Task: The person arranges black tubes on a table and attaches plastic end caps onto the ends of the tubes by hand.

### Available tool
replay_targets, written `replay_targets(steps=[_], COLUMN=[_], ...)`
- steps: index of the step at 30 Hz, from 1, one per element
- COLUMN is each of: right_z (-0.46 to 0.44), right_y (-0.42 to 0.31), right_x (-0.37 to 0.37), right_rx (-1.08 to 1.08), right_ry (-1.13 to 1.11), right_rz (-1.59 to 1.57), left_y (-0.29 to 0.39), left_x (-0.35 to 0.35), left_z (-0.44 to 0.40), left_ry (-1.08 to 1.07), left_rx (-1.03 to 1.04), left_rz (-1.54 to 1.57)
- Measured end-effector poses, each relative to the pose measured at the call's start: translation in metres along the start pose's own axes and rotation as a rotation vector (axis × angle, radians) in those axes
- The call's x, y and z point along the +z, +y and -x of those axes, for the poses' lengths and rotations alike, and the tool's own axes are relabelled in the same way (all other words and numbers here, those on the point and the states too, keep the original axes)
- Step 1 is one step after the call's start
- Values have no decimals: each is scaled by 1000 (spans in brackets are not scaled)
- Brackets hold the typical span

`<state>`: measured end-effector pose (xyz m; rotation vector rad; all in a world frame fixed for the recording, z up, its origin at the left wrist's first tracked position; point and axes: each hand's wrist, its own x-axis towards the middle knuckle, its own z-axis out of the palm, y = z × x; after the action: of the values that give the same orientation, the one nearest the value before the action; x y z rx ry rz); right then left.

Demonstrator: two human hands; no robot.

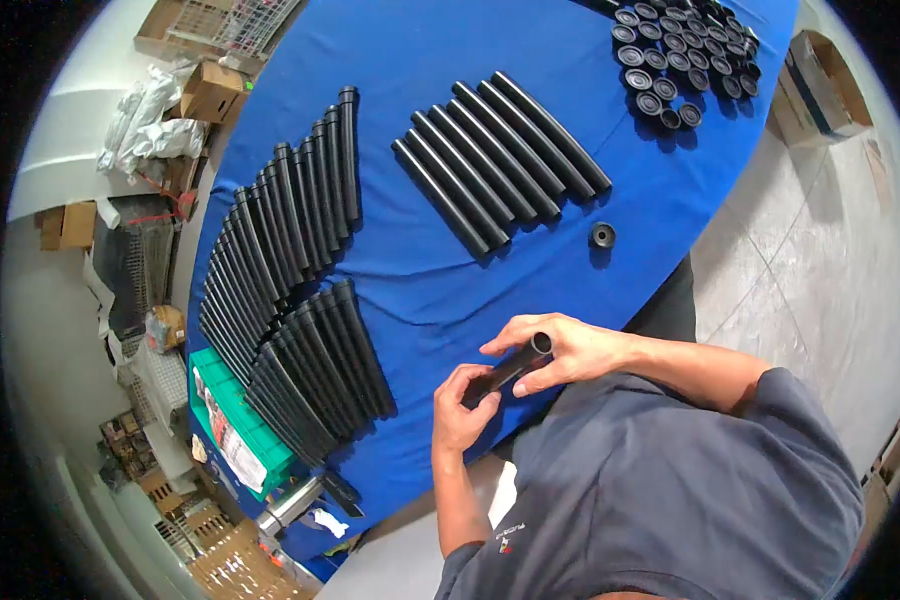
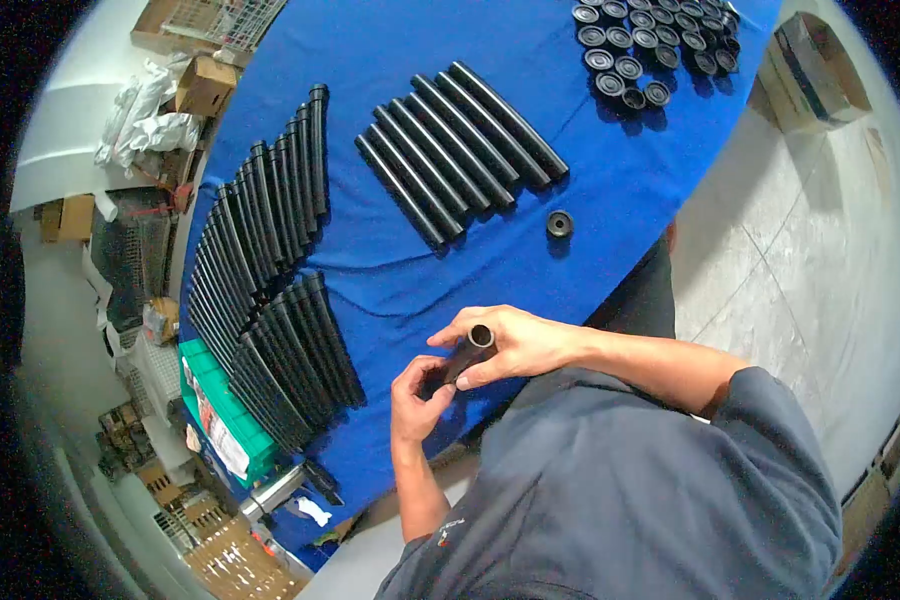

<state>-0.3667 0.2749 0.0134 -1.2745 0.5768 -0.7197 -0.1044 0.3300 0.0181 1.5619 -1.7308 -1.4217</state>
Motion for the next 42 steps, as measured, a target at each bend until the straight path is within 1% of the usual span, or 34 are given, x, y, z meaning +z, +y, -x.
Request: replay_targets(steps=[2,3,6,9,12,13,15,17,19,20,23,26,27,29,30,33,39,42], right_z=[2,2,5,7,14,16,18,21,22,23,24,24,24,23,23,25,25,25], right_y=[-5,-2,4,1,10,11,14,12,7,6,8,9,9,8,8,22,8,14], right_x=[4,5,7,4,6,6,10,12,14,15,17,17,17,16,16,23,21,26], right_rx=[111,108,84,67,91,91,94,149,188,200,192,183,184,183,182,64,174,155], right_ry=[3,0,-9,-26,30,28,15,-42,-79,-87,-80,-81,-87,-93,-94,-19,-97,-98], right_rz=[-207,-261,-145,32,-189,-272,-453,-497,-529,-537,-514,-499,-502,-391,-335,-306,-427,-384], left_y=[3,6,18,15,5,4,6,8,6,4,-1,3,3,1,0,-3,-6,-7], left_x=[3,6,17,14,1,-1,-2,-4,-3,-2,1,8,9,10,10,6,5,9], left_z=[2,1,-2,-1,11,17,22,26,31,34,43,46,45,42,42,44,48,52], left_ry=[35,56,183,109,-80,-122,-161,-203,-193,-188,-155,-124,-127,-132,-139,-167,-232,-237], left_rx=[-35,-49,-42,-72,-149,-251,-244,-229,-220,-212,-298,-315,-310,-300,-333,-407,-419,-401], left_rz=[109,163,215,177,278,366,414,425,442,450,492,579,563,530,538,568,653,704])
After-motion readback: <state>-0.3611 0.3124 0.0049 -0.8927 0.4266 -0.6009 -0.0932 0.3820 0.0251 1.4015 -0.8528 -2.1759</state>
